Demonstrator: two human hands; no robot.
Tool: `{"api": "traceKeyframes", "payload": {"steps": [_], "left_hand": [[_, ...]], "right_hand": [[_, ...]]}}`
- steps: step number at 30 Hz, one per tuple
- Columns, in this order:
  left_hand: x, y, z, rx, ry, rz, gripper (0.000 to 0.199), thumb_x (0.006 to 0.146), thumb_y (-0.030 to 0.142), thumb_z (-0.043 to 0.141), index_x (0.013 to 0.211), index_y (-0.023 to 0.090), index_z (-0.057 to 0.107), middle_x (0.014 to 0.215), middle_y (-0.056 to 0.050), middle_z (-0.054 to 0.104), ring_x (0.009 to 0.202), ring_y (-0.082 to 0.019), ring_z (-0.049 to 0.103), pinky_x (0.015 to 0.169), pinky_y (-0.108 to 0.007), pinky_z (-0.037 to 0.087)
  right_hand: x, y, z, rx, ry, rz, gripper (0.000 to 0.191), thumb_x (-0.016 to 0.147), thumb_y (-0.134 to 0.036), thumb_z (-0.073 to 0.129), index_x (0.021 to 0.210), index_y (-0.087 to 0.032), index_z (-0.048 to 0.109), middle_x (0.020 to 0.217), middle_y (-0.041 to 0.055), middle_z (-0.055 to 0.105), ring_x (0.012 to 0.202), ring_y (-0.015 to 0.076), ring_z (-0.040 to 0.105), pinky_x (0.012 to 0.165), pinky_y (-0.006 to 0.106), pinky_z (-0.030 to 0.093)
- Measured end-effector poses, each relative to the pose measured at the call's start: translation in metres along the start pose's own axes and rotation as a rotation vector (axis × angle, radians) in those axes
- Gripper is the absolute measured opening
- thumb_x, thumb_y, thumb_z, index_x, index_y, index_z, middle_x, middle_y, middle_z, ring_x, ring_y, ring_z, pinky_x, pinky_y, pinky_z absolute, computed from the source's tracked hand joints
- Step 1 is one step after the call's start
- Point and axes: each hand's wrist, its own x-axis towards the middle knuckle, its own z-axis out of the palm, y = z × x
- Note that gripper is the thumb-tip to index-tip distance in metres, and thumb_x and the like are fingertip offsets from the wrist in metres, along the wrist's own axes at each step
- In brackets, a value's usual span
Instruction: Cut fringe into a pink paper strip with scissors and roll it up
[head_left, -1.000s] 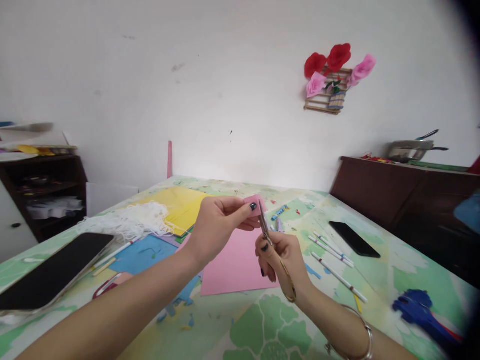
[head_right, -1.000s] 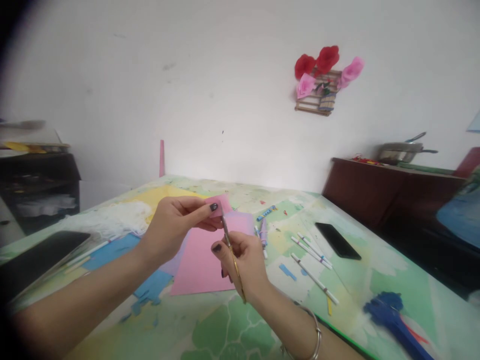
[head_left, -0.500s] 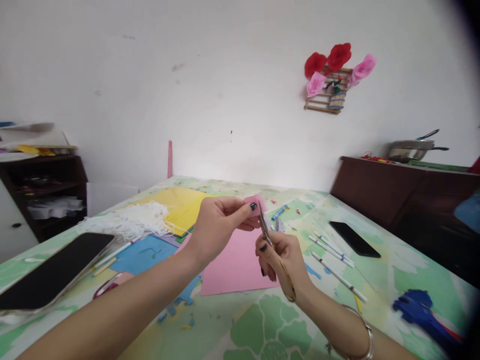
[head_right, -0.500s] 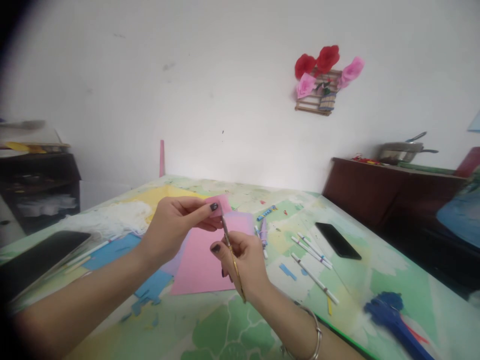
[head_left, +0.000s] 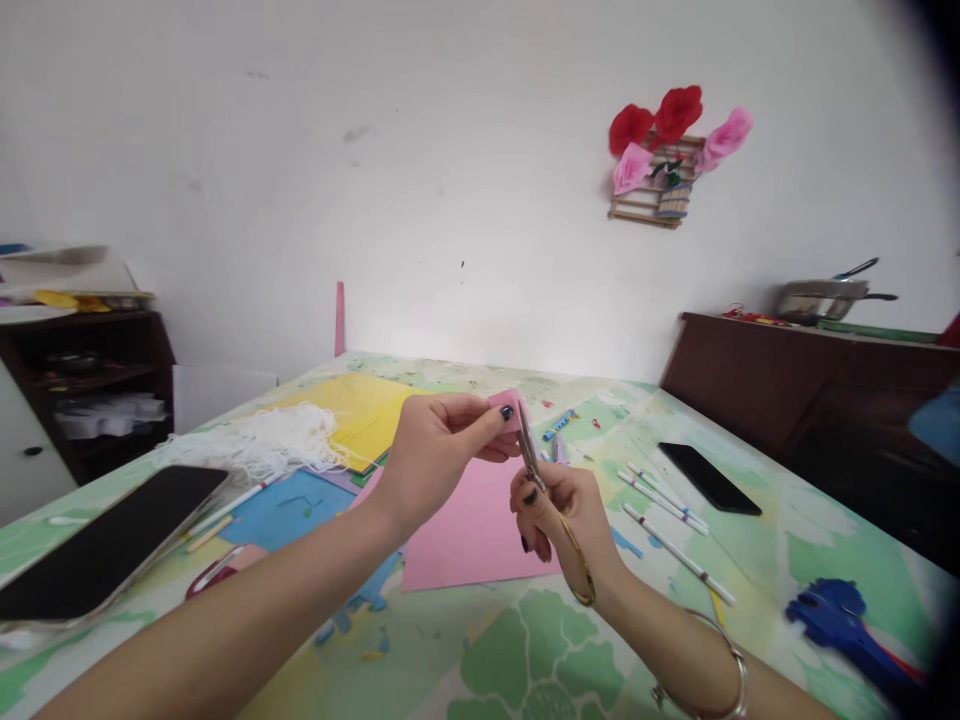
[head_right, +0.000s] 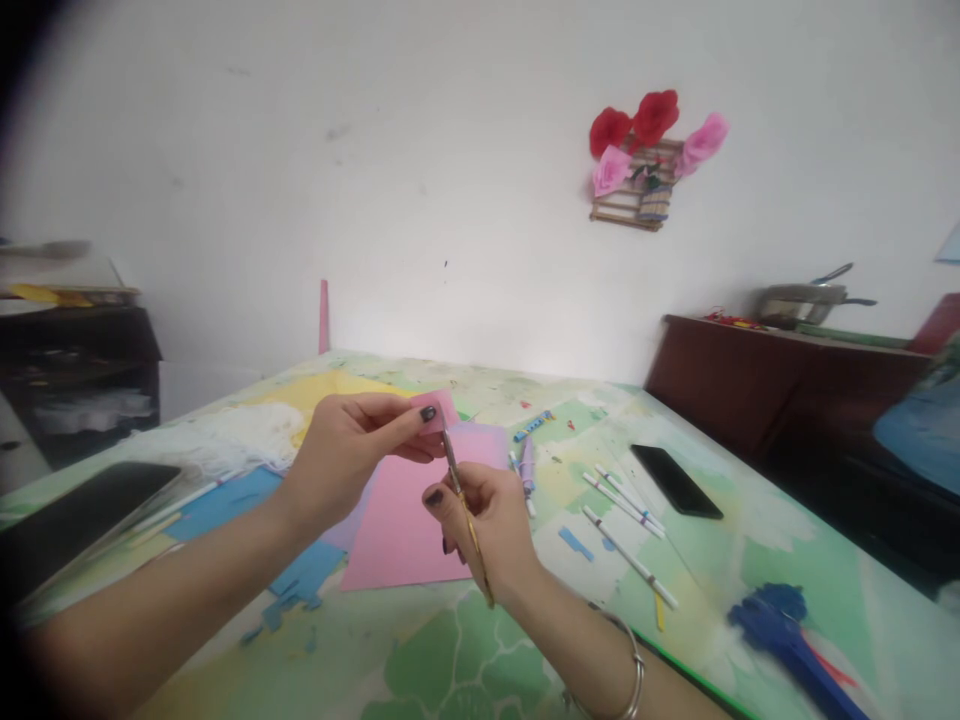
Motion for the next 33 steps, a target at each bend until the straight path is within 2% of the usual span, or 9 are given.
{"api": "traceKeyframes", "payload": {"steps": [18, 33], "left_hand": [[-0.0018, 0.0007, 0.0001, 0.039, 0.013, 0.002, 0.015, 0.077, 0.025, 0.063, 0.073, 0.014, 0.072, 0.064, -0.004, 0.071, 0.063, -0.017, 0.069, 0.064, -0.028, 0.058], [-0.0022, 0.0003, -0.0011, 0.047, -0.001, 0.019, 0.017, 0.079, 0.027, 0.062, 0.075, 0.015, 0.072, 0.067, -0.005, 0.072, 0.065, -0.017, 0.069, 0.065, -0.028, 0.058]], "right_hand": [[0.0004, -0.0013, -0.0008, -0.02, 0.024, 0.016, 0.046, 0.072, -0.057, 0.064, 0.057, -0.017, 0.05, 0.033, -0.0059, 0.042, 0.027, 0.0044, 0.031, 0.029, 0.016, 0.022], [0.0008, -0.003, 0.0011, -0.142, 0.066, 0.064, 0.041, 0.071, -0.053, 0.065, 0.056, -0.016, 0.052, 0.031, -0.0052, 0.043, 0.024, 0.0043, 0.029, 0.026, 0.016, 0.021]]}}
